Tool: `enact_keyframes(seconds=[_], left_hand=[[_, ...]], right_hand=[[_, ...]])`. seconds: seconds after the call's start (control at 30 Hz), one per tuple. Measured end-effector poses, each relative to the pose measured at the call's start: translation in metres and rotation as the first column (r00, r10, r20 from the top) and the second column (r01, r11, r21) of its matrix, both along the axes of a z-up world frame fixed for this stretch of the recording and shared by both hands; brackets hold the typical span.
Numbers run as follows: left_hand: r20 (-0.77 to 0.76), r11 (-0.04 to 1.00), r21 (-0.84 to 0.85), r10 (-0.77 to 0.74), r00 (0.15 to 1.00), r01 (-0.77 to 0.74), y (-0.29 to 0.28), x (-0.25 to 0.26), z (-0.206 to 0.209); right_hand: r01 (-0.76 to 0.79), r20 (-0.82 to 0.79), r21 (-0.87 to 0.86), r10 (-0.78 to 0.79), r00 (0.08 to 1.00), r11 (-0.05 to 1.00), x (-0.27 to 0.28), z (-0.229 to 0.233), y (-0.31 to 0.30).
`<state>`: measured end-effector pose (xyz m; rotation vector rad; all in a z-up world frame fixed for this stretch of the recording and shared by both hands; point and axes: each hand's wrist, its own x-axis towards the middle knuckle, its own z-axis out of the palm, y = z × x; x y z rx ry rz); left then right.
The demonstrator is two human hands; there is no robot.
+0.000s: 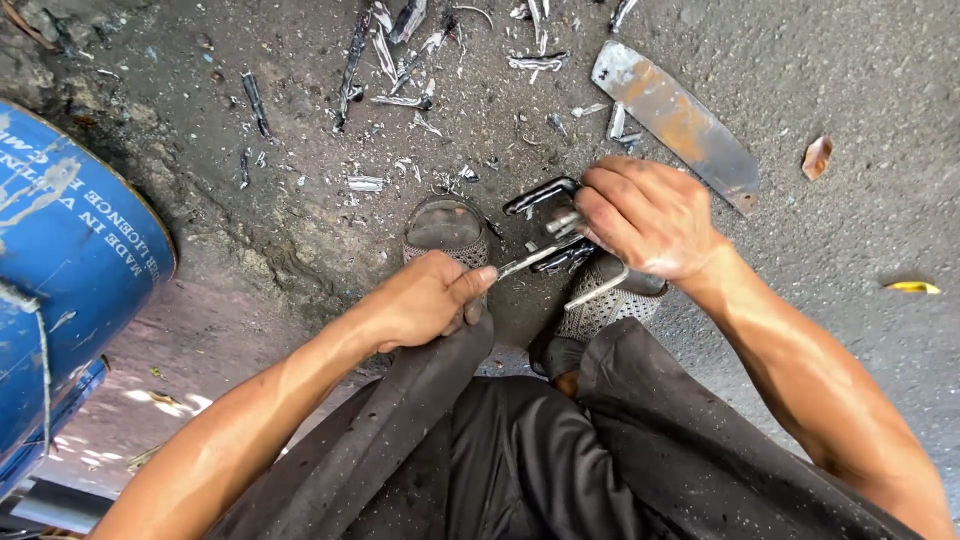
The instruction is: The person sits on the ground and uses a large knife to cut a metal frame into smaller pieces. They hold the frame with one hand and strike it repeatedly with the knife, creating metal shavings that accumulate on the ground.
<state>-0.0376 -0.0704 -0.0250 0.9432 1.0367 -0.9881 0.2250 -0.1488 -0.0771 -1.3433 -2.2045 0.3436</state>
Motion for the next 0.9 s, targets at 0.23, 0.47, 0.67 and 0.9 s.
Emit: enact_keyframes(seconds=[0.23, 0.47, 0.67, 0.9], left_hand=[[0.007, 0.995, -0.019, 0.093, 0.996, -0.093, -0.018, -0.015, -0.008], [0.216, 0.84, 0.539, -0.071, 0.974, -0.058, -0.018, -0.01, 0.012], [0.24, 0.748, 0.66, -0.125, 0.963, -0.067, -0.024, -0.012, 0.001], [0.27, 0.744, 0.663, -0.131, 0.954, -0.086, -0.039, -0.02, -0.012]], right_hand=[[-0.037, 0.23, -0.251, 0.097, 0.968, 0.967, 0.014, -0.041, -0.059], [-0.214, -0.204, -0.968, -0.902, 0.381, 0.128, -0.009, 0.043, -0.028], [-0.46, -0.161, -0.878, -0.987, 0.02, 0.134, -0.034, 0.028, -0.025], [-0.341, -0.053, -0.934, -0.987, -0.152, 0.103, -0.061, 0.021, -0.029]])
